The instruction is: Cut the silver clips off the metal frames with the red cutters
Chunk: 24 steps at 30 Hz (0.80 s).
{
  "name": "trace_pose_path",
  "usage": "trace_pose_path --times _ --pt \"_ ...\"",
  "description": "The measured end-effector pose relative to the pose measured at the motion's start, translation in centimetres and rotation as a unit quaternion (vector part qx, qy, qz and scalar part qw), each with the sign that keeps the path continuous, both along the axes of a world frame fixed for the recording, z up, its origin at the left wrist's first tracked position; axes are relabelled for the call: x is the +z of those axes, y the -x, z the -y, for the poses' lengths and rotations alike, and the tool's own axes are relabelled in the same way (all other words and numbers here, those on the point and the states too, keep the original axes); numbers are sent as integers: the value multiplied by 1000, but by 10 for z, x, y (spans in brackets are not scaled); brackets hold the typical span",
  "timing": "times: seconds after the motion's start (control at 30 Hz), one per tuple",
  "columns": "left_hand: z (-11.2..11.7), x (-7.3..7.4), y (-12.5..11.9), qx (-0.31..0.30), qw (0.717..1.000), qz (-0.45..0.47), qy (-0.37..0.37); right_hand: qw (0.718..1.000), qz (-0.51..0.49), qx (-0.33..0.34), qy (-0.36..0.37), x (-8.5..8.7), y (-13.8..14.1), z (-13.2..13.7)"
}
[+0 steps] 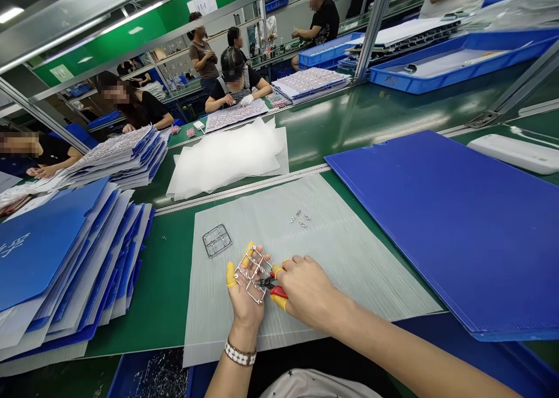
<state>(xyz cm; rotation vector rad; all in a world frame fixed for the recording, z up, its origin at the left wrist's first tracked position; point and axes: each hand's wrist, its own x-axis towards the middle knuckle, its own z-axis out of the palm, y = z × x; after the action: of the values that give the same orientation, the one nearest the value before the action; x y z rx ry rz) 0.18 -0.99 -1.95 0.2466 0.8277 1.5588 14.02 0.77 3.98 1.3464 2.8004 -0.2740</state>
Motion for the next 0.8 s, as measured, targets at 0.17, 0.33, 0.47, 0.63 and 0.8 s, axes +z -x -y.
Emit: trace_pose_path --times 0.17,0.33,0.47,0.63,0.8 --pt "2 4 -4 11 1000 -24 -7 1000 -2 -1 0 -2 2 -2" --pt "3 4 -5 22 998 -54 -9 1000 -4 -4 10 -2 2 -2" --pt "4 2 -7 22 996 -83 -9 1000 -9 -1 15 -1 1 -2" --pt "5 2 -10 31 995 -98 3 1000 1 5 -6 -2 1 -2" --pt "5 1 -7 28 996 -81 -7 1000 4 22 9 2 3 -2"
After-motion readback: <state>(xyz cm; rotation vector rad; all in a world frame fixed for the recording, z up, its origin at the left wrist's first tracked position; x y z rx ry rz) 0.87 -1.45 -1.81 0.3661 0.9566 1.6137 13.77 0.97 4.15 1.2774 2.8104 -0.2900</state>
